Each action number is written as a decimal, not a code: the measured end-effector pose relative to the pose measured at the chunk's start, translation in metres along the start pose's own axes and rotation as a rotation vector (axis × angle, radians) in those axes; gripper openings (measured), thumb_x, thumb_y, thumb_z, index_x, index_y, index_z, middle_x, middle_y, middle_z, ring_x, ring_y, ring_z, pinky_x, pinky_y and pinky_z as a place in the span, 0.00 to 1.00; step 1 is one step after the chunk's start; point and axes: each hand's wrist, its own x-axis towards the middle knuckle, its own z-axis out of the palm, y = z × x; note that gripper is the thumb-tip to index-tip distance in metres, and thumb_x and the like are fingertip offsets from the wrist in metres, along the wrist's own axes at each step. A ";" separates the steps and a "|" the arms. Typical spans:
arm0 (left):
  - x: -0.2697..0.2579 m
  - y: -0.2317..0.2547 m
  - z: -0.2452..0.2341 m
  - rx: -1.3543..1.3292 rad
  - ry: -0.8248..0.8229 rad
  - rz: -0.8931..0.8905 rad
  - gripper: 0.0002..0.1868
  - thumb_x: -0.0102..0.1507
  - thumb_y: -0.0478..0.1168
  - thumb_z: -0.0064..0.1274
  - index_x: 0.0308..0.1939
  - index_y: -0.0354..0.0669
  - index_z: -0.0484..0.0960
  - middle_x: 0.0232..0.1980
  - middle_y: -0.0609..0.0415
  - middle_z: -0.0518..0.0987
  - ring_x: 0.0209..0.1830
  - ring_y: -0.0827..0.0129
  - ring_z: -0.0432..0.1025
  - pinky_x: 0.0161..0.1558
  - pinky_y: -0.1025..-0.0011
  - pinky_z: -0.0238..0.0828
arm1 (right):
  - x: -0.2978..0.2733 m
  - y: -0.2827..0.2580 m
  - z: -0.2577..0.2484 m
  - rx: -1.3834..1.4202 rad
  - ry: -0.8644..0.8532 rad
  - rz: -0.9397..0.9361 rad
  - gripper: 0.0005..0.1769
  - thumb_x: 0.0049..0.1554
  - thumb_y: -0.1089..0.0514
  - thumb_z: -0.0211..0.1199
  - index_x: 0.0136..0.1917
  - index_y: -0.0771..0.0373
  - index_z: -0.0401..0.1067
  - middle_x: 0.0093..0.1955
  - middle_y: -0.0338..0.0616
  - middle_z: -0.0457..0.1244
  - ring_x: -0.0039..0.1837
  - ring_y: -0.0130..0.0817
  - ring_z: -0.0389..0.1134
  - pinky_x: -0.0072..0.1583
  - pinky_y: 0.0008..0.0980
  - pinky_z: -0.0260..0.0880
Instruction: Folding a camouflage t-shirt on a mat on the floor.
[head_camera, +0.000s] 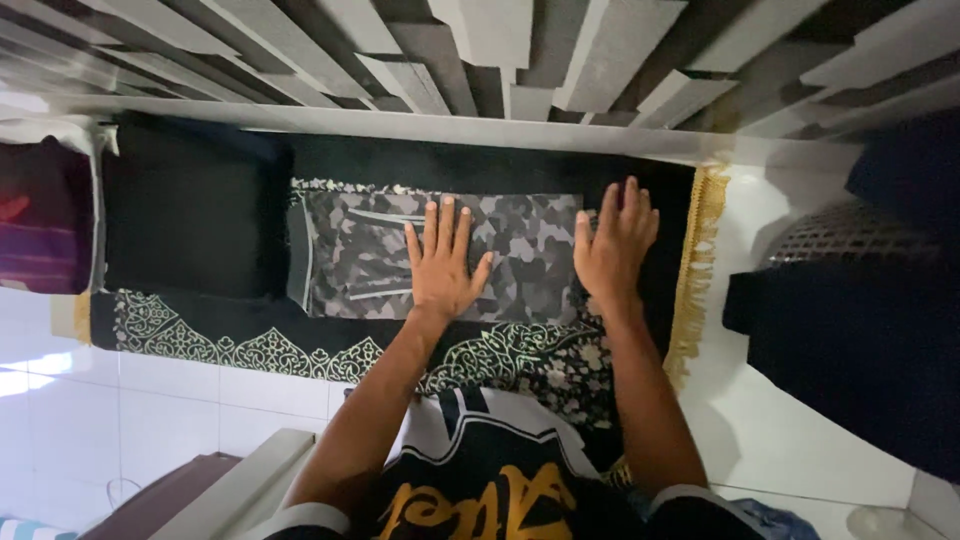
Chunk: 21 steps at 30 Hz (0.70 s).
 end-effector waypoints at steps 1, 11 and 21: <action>0.000 0.001 0.000 -0.002 -0.002 0.002 0.43 0.67 0.62 0.44 0.79 0.41 0.59 0.84 0.45 0.48 0.85 0.47 0.38 0.77 0.36 0.29 | -0.001 -0.004 -0.008 -0.003 -0.001 0.002 0.32 0.66 0.47 0.59 0.75 0.69 0.63 0.77 0.65 0.56 0.76 0.63 0.54 0.73 0.64 0.52; -0.001 0.031 0.006 0.093 -0.015 0.047 0.38 0.69 0.57 0.42 0.79 0.40 0.59 0.84 0.41 0.49 0.85 0.45 0.37 0.77 0.37 0.29 | -0.037 -0.024 -0.022 0.375 -0.440 0.508 0.20 0.67 0.45 0.53 0.56 0.63 0.72 0.46 0.60 0.68 0.49 0.64 0.69 0.49 0.56 0.68; -0.005 0.044 0.003 -0.016 -0.018 0.083 0.37 0.69 0.55 0.43 0.78 0.39 0.60 0.82 0.36 0.51 0.84 0.44 0.40 0.77 0.41 0.34 | -0.058 -0.020 -0.006 0.523 -0.225 0.380 0.17 0.67 0.46 0.56 0.49 0.63 0.68 0.42 0.58 0.68 0.46 0.64 0.70 0.45 0.55 0.68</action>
